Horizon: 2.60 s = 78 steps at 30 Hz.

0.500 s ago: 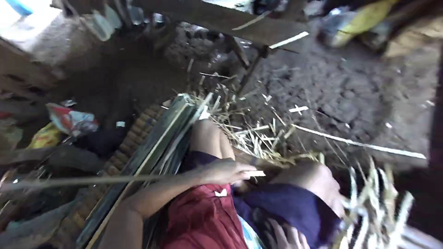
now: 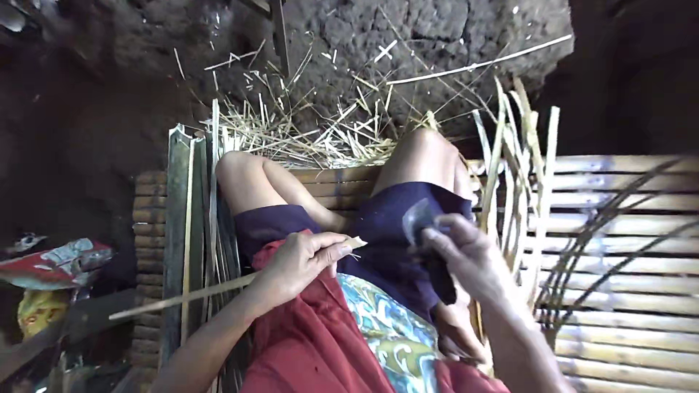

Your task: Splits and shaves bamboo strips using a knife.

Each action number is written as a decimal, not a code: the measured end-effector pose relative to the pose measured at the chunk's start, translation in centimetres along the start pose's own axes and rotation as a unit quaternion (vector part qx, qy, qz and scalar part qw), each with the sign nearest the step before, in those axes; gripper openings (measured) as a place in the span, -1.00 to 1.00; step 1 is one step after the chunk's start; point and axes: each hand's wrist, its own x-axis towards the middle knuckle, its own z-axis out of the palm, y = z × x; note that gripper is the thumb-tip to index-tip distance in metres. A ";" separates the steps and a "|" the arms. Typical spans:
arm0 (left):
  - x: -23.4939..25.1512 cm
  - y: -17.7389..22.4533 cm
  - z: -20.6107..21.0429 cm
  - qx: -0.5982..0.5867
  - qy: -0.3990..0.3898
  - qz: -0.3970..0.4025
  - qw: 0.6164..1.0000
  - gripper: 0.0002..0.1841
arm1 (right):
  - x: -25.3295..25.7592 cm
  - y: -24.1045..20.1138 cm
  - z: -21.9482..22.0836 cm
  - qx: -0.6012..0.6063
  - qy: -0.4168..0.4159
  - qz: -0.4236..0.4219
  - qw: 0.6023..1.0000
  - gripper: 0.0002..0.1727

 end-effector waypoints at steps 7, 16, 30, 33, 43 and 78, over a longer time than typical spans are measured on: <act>-0.3 3.5 -1.2 0.077 -0.026 0.002 0.997 -0.75 | 0.8 -2.2 1.8 0.418 -0.204 0.150 0.872 -0.71; 0.6 5.6 -1.8 0.114 -0.042 -0.012 0.993 -0.81 | 0.4 -3.4 2.9 0.404 -0.311 0.020 0.860 -0.73; 1.3 7.4 -2.2 0.166 -0.065 -0.062 0.982 -0.83 | 1.4 -3.8 2.2 0.347 -0.329 -0.033 0.878 -0.69; 1.3 7.6 -2.3 0.165 -0.067 -0.056 0.982 -0.84 | 1.6 -3.9 2.2 0.341 -0.341 -0.033 0.876 -0.72; 1.1 7.1 -2.6 0.140 -0.061 -0.047 0.987 -0.83 | 1.8 -4.4 2.3 0.337 -0.348 -0.028 0.874 -0.74; -1.0 7.1 -2.0 0.162 -0.028 0.010 0.986 -0.82 | 1.9 -7.0 4.3 0.236 -0.381 -0.079 0.890 -0.93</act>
